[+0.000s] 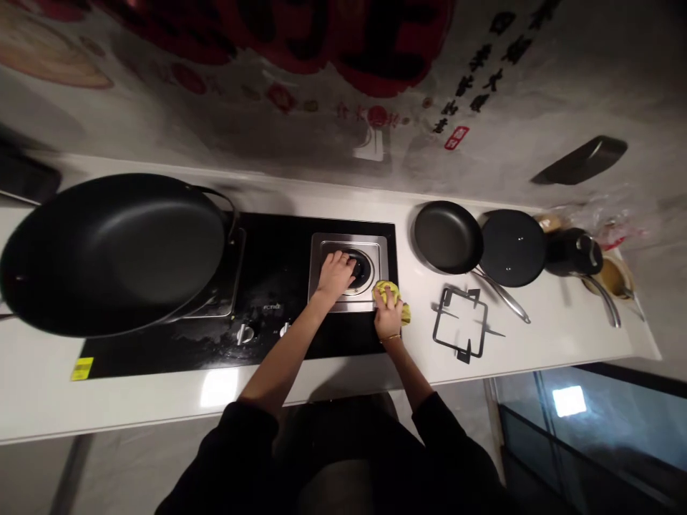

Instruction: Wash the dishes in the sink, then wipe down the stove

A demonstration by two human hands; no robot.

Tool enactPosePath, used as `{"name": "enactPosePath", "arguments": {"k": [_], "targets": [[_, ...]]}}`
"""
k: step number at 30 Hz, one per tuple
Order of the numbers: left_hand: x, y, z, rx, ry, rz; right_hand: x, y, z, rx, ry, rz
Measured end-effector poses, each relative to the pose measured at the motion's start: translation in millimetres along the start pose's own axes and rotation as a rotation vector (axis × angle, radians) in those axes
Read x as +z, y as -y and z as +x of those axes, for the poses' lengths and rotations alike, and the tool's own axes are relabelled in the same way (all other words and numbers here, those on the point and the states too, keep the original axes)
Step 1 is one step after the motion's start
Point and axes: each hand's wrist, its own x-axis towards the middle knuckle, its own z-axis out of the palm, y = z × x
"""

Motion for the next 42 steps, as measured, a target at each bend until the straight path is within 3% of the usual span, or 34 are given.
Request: {"name": "enactPosePath", "arguments": {"k": [7,14,19,23,27,30,36,42], "targets": [[-1,3,3,0.015,0.024,0.015,8,-4,-5,-0.043,0.01,0.042],[-20,6,-10,-0.133,-0.075,-0.012,1,-7,-4,-0.068,0.014,0.069],[-31,18,-63,-0.304,-0.268,-0.18,-23,1,10,0.011,-0.047,0.055],[-19,14,-119,-0.364,-0.352,-0.319,-42,18,61,-0.128,-0.119,0.07],[0,-2,-153,-0.387,-0.382,-0.383,-45,46,118,-0.324,0.076,-0.058],[8,-10,-164,-0.401,-0.387,-0.414,-43,64,143,-0.406,0.22,-0.24],[7,-14,-168,-0.418,-0.394,-0.452,-36,85,157,-0.577,0.317,-0.473],[4,-13,-168,-0.404,-0.421,-0.46,-34,85,159,-0.678,0.338,-0.581]]}}
